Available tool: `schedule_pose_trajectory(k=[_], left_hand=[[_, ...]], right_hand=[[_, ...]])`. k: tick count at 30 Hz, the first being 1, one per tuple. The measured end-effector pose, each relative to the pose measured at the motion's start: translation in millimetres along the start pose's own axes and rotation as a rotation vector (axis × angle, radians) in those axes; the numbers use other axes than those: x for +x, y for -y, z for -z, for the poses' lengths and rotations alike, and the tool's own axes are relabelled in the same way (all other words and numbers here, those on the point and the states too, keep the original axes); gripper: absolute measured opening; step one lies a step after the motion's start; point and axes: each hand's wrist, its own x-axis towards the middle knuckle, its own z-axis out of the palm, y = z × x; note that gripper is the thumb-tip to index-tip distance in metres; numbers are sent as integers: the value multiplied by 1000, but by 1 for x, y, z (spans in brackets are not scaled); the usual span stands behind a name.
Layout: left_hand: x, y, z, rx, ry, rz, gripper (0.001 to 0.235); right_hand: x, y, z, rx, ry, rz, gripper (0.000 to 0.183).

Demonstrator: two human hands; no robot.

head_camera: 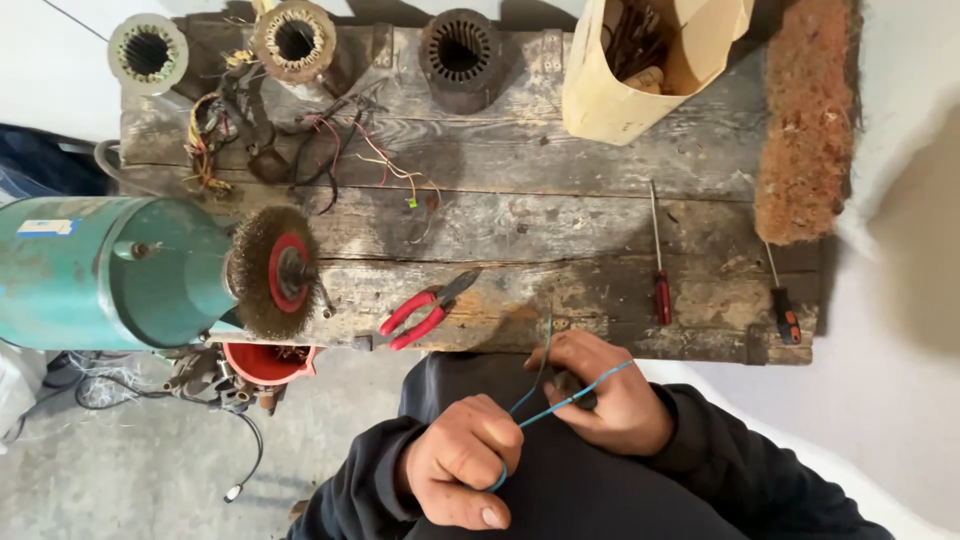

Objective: Stripping insulation from electrical wires to retrieve copper using pliers.

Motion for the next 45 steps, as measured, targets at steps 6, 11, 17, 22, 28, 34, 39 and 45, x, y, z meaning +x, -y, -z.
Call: schedule_pose_trajectory(k=[6, 11, 17, 22, 28, 34, 39, 45], left_hand=[[-9, 5, -2, -155, -120, -5, 56], [-12, 10, -7, -219, -142, -3, 57], [-12, 8, -7, -212, -127, -13, 57], [-11, 6, -6, -162, -71, 38, 56], [-12, 3, -2, -117, -37, 130, 54], [-6, -12, 2, -56, 77, 207, 53], [-21, -26, 4, -51, 104, 326, 49], [-35, -25, -2, -42, 62, 282, 52]], right_hand=[[-4, -6, -8, 3, -50, 18, 33], [-10, -6, -12, 11, -125, 40, 37], [-6, -3, -12, -1, -103, -32, 36], [-6, 1, -13, -4, -95, -2, 34], [-7, -6, -14, 38, -95, -27, 22], [-12, -11, -8, 142, -6, -11, 27], [-14, -10, -2, 196, 85, 115, 27], [-19, -26, -9, 269, 92, 146, 23]])
